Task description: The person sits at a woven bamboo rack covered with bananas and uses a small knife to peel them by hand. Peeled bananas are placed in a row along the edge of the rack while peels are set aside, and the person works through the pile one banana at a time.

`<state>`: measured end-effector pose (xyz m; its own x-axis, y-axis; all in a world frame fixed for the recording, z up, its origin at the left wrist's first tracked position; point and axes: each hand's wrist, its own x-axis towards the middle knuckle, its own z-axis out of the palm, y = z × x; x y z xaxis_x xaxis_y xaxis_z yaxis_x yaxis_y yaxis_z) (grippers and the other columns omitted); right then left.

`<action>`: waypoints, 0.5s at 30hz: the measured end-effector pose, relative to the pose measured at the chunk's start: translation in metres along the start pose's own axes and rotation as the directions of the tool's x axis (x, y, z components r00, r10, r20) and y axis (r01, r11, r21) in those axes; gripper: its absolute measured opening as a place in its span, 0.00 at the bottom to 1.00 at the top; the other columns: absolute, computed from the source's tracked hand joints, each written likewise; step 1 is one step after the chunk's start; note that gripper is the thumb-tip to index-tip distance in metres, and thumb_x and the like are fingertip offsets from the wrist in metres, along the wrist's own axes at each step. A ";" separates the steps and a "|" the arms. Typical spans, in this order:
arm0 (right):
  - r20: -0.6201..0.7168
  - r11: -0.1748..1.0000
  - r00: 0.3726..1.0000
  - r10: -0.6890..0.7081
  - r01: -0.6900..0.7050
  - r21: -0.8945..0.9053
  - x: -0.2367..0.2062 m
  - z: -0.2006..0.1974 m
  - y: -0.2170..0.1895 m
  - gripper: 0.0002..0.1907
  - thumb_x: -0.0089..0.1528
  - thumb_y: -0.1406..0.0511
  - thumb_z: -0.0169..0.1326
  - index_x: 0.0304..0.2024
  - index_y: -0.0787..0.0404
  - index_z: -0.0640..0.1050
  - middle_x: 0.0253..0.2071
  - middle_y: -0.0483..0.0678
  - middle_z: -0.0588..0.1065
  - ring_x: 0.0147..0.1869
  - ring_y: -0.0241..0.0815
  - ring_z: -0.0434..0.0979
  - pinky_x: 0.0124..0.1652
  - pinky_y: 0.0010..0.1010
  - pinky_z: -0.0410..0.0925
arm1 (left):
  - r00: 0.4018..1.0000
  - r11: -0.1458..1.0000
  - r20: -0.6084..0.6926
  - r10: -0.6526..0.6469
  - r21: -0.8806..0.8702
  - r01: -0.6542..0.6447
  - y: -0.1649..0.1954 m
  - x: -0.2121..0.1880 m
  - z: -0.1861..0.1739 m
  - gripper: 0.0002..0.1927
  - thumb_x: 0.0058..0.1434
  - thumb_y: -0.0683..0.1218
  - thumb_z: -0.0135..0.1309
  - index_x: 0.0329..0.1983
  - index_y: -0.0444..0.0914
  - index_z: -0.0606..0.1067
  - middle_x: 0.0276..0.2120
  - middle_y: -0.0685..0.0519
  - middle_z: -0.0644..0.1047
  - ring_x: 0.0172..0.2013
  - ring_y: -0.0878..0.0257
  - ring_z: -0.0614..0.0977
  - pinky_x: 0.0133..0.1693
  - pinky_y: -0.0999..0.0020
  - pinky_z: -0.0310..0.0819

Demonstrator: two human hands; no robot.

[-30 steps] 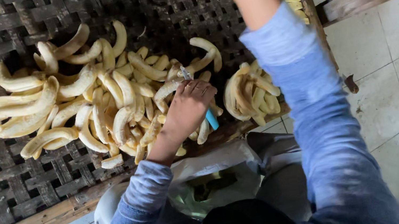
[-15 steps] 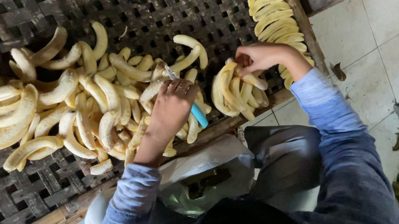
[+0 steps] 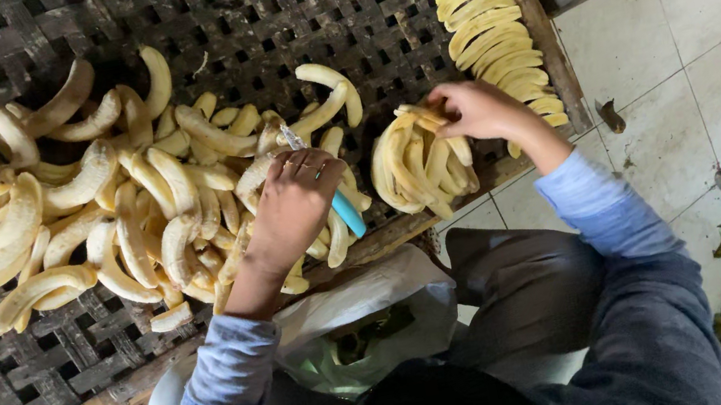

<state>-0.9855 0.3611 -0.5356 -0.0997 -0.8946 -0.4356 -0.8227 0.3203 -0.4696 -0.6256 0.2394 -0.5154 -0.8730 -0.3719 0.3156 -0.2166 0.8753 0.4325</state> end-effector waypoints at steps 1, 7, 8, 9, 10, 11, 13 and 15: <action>0.100 0.980 0.993 0.066 -0.084 0.183 0.007 -0.002 0.017 0.27 0.55 0.61 0.67 0.54 0.63 0.76 0.40 0.50 0.81 0.40 0.41 0.80 0.37 0.33 0.71 | 1.000 1.000 -0.003 -0.002 -0.007 0.002 0.000 0.000 0.000 0.16 0.56 0.40 0.53 0.49 0.39 0.77 0.48 0.49 0.78 0.54 0.54 0.79 0.58 0.55 0.69; 0.313 0.815 0.934 0.172 -0.313 0.487 0.029 -0.010 0.083 0.19 0.61 0.62 0.64 0.51 0.63 0.78 0.40 0.43 0.78 0.42 0.33 0.75 0.39 0.27 0.67 | 0.999 1.000 -0.030 0.020 -0.024 -0.021 -0.009 0.003 0.010 0.16 0.55 0.40 0.54 0.49 0.39 0.77 0.48 0.49 0.78 0.54 0.54 0.78 0.59 0.55 0.69; 0.286 0.812 0.950 0.122 -0.261 0.522 0.030 -0.013 0.086 0.18 0.61 0.63 0.64 0.50 0.65 0.78 0.41 0.43 0.78 0.43 0.33 0.76 0.42 0.26 0.69 | 1.000 1.000 -0.021 0.020 -0.023 -0.020 -0.010 0.003 0.012 0.16 0.55 0.40 0.54 0.48 0.39 0.77 0.48 0.49 0.78 0.54 0.53 0.79 0.59 0.55 0.69; 0.254 0.806 0.965 0.071 -0.206 0.556 0.033 -0.017 0.087 0.18 0.60 0.64 0.65 0.49 0.66 0.78 0.42 0.44 0.79 0.45 0.32 0.77 0.44 0.25 0.70 | 1.000 1.000 -0.015 0.021 -0.021 -0.021 -0.013 0.004 0.013 0.16 0.55 0.40 0.54 0.48 0.40 0.77 0.48 0.49 0.78 0.54 0.53 0.79 0.59 0.55 0.69; 0.278 0.797 0.956 0.091 -0.238 0.556 0.037 -0.024 0.088 0.17 0.61 0.64 0.63 0.49 0.65 0.78 0.41 0.44 0.79 0.44 0.33 0.77 0.44 0.26 0.70 | 1.000 0.999 -0.013 0.016 -0.028 -0.017 -0.015 0.004 0.014 0.17 0.55 0.39 0.55 0.49 0.40 0.77 0.48 0.49 0.78 0.54 0.53 0.79 0.59 0.55 0.69; 0.304 0.785 0.946 0.113 -0.273 0.556 0.039 -0.030 0.089 0.15 0.63 0.63 0.61 0.49 0.64 0.77 0.41 0.44 0.79 0.43 0.34 0.78 0.43 0.27 0.71 | 1.000 0.999 -0.007 0.011 -0.038 -0.012 -0.017 0.003 0.013 0.17 0.55 0.39 0.55 0.49 0.40 0.77 0.48 0.49 0.78 0.54 0.53 0.79 0.59 0.55 0.69; 0.302 0.782 0.932 0.203 -0.339 0.523 0.047 -0.051 0.093 0.14 0.64 0.63 0.57 0.51 0.61 0.76 0.40 0.43 0.78 0.42 0.36 0.78 0.42 0.29 0.72 | 1.000 0.999 0.023 0.020 0.028 -0.020 -0.019 0.003 0.011 0.22 0.52 0.38 0.56 0.53 0.40 0.78 0.50 0.49 0.79 0.53 0.54 0.79 0.58 0.55 0.70; 0.241 0.790 0.913 0.329 -0.406 0.461 0.061 -0.075 0.100 0.15 0.66 0.62 0.52 0.54 0.57 0.73 0.41 0.41 0.78 0.41 0.38 0.78 0.41 0.31 0.73 | 0.996 0.982 0.079 0.031 0.182 -0.045 -0.020 0.005 0.007 0.31 0.47 0.37 0.56 0.58 0.41 0.79 0.52 0.50 0.80 0.51 0.56 0.80 0.58 0.56 0.70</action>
<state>-1.1158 0.3154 -0.5510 -0.2263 -0.6365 -0.7373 -0.3514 0.7593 -0.5477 -0.6290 0.2221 -0.5284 -0.9112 -0.3186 0.2611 -0.2527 0.9329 0.2567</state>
